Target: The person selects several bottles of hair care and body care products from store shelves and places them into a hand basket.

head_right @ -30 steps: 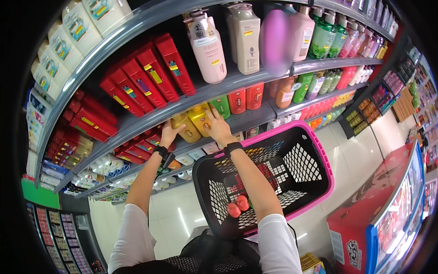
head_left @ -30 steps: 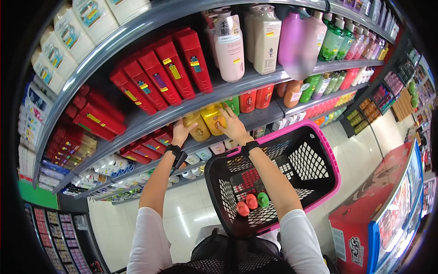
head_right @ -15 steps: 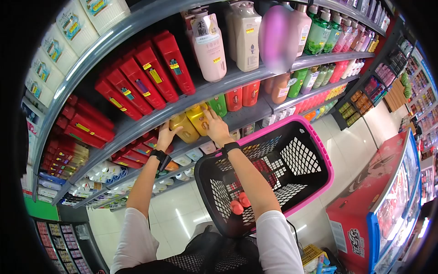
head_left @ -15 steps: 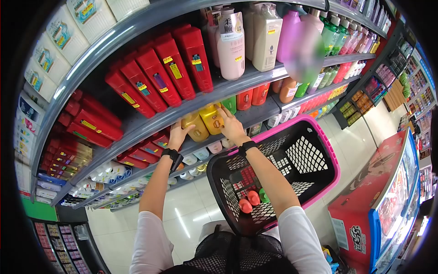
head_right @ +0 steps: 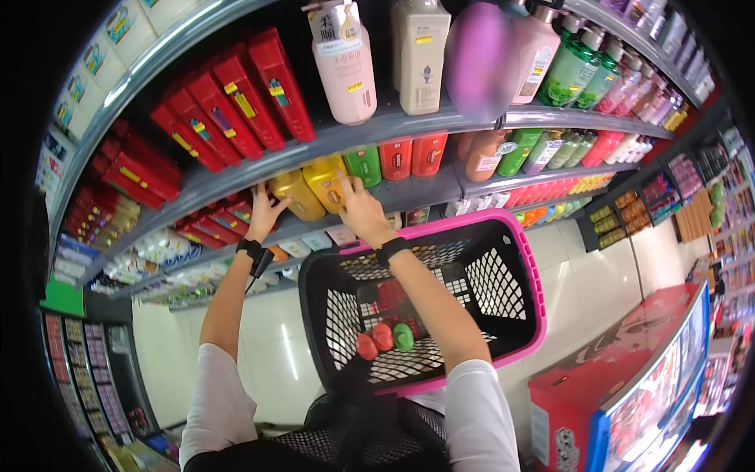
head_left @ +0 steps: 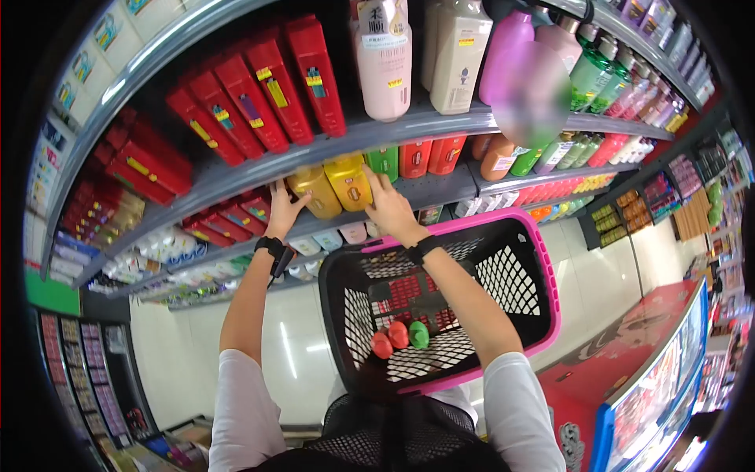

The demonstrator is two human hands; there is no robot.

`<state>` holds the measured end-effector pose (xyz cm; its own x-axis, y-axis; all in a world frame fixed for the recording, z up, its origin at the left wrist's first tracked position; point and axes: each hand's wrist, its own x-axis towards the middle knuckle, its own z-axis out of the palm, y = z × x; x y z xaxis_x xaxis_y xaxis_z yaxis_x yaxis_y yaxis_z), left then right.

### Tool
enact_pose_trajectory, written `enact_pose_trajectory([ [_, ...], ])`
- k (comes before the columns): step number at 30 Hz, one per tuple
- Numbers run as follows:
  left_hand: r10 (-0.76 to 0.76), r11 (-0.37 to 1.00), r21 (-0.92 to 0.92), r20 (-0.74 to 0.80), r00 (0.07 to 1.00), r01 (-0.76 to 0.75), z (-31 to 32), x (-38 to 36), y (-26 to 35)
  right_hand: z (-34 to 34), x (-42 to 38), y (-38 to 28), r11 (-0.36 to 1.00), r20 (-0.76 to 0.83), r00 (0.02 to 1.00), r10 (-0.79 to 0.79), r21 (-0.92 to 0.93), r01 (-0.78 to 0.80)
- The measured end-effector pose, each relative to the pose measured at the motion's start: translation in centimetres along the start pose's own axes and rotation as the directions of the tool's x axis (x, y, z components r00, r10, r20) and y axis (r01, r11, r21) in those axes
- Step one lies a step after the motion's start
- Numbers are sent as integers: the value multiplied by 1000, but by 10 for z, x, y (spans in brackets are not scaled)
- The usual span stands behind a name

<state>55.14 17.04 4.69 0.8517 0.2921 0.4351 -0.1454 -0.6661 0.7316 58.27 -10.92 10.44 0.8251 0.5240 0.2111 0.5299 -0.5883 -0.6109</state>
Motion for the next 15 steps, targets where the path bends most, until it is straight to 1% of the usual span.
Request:
enact_pose_trajectory([
  [1, 0, 984, 176, -20, 1000, 3, -2, -11, 7, -10, -12, 6, 992, 4, 998, -58, 109, 57],
  [2, -121, 978, 166, -40, 992, 126, -3, -30, 16, -20, -24, 11, 970, 4, 994, -113, 219, 109],
  [3, -167, 978, 115, -62, 984, 173, -8, -48, 44, -26, -38, 18, 935, 33, 989, -144, 332, 125],
  [4, -212, 974, 63, -82, 974, 218, -13, -71, 69, -32, -54, 27, 932, 59, 984, -168, 336, 139],
  [5, -185, 983, -22, -112, 976, 184, -15, -101, 82, -39, -71, 36, 911, 181, 945, -273, 363, 194],
  [6, -200, 974, -130, -93, 975, 187, -20, -131, 99, -43, -89, 43, 885, 292, 881, -373, 396, 243],
  [7, -269, 953, -163, -65, 961, 256, -25, -164, 132, -46, -109, 48, 887, 364, 832, -419, 359, 290],
  [8, -334, 941, -76, -53, 941, 329, -28, -204, 149, -50, -132, 52, 883, 434, 775, -459, 324, 340],
  [9, -354, 934, 14, -86, 931, 356, -27, -244, 157, -45, -154, 60, 881, 507, 721, -472, 287, 375],
  [10, -440, 896, 3, -137, 888, 444, -22, -280, 171, -35, -176, 71, 875, 576, 663, -479, 251, 414],
  [11, -443, 885, 83, -156, 883, 459, -19, -318, 176, -26, -198, 80, 866, 624, 610, -489, 265, 423],
  [12, -502, 835, 139, -205, 840, 533, -16, -356, 177, -14, -218, 87, 856, 666, 554, -500, 283, 434],
  [13, -552, 789, 146, -257, 793, 597, -9, -393, 175, 7, -238, 102, 808, 660, 514, -547, 257, 530],
  [14, -634, 699, 199, -274, 723, 687, -3, -425, 173, 23, -256, 115, 749, 655, 471, -591, 230, 621],
  [15, -700, 647, 160, -265, 664, 746, 3, -446, 179, 28, -266, 115, 720, 682, 410, -605, 250, 647],
])
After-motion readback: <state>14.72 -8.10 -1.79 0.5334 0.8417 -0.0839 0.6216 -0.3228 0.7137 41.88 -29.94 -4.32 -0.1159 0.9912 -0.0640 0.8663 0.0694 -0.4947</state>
